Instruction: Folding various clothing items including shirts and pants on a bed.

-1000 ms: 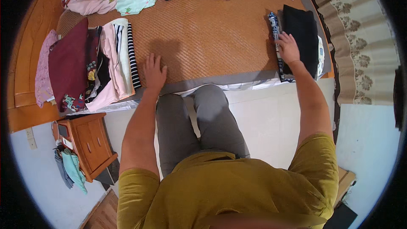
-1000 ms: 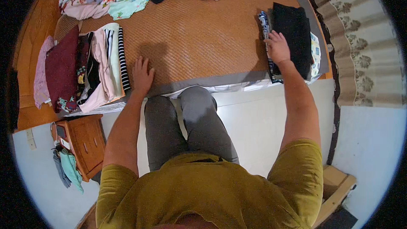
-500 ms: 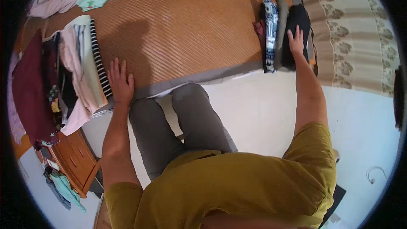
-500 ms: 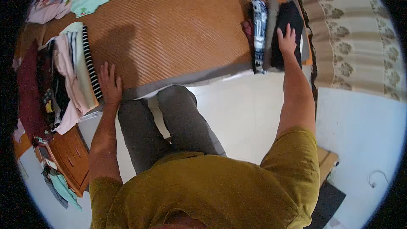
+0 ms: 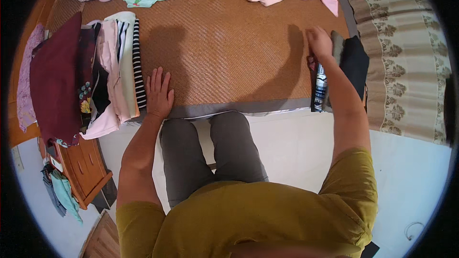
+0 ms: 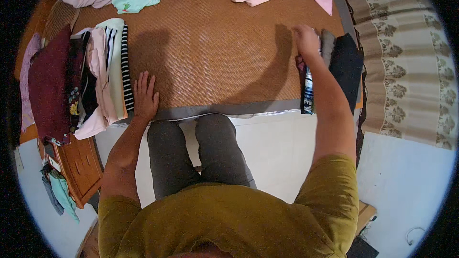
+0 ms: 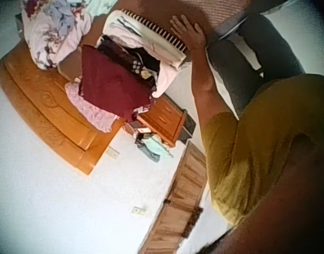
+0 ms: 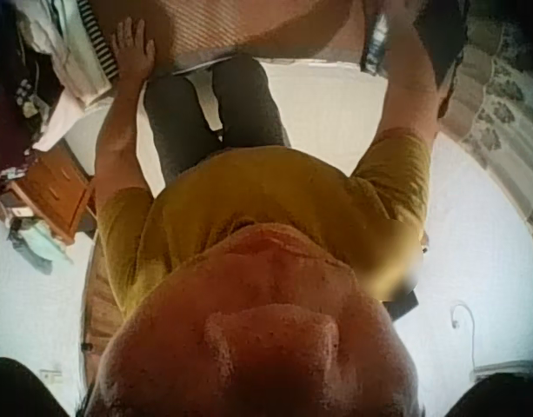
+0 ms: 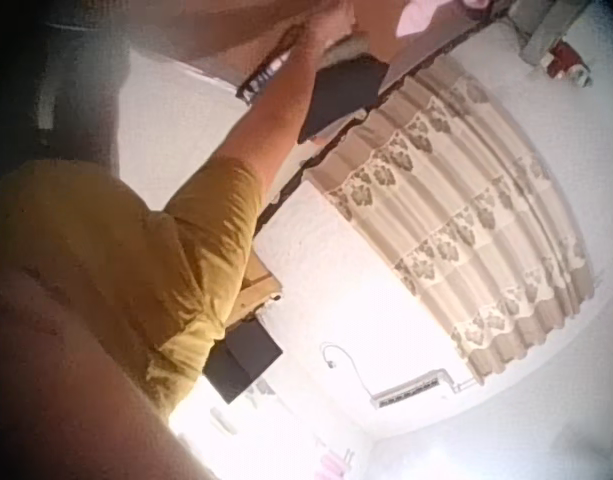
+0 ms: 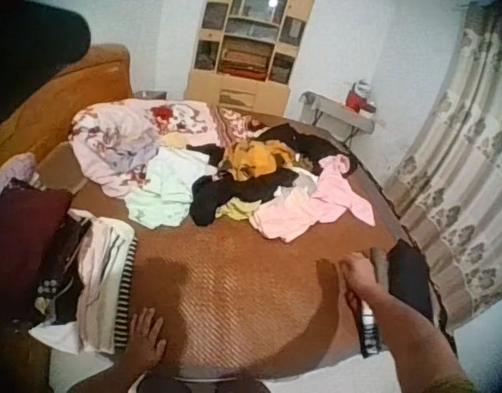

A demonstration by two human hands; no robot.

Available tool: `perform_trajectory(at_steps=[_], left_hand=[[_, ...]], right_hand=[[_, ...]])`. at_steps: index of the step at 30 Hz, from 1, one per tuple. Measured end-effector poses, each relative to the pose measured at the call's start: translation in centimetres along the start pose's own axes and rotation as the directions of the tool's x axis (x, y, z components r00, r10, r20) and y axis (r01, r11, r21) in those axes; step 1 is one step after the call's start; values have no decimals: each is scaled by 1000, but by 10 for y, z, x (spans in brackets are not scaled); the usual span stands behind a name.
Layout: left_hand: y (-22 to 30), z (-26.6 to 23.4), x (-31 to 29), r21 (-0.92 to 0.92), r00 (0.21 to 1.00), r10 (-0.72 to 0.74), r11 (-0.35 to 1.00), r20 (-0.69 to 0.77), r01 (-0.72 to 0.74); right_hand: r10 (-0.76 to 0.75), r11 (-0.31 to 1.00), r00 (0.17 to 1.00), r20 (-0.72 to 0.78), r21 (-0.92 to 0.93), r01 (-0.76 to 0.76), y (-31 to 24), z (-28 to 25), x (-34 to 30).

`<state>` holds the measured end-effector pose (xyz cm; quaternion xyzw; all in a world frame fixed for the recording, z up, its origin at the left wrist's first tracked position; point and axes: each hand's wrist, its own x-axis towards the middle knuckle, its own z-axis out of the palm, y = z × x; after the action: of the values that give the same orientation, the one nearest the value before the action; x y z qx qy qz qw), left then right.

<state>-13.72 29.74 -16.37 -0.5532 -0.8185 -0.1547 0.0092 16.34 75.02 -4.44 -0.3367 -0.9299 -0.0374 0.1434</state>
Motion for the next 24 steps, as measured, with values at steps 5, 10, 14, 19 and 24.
perform_trajectory(at_steps=[5, 10, 14, 19, 24], left_hand=[[-4, 0, 6, -62, 998, -45, 997, 44, 48], [-8, 3, 4, -111, 997, -65, 991, 39, 69], [-10, 4, 2, -131, 998, -59, 989, 26, 62], [-9, 4, -4, -130, 998, -67, 989, 12, 69], [-5, 6, 1, -111, 997, -32, 994, -75, 23]], right_hand=[[-87, 996, 995, 52, 2, 87, -85, 89, 87], [-68, 998, 998, 15, 16, 67, -124, 136, 148], [55, 998, 943, 329, -37, -45, -108, 144, 145], [-201, 592, 673, 711, 636, -495, -145, 124, 60], [-413, -432, 658, 629, 501, -750, -242, -13, -78]])
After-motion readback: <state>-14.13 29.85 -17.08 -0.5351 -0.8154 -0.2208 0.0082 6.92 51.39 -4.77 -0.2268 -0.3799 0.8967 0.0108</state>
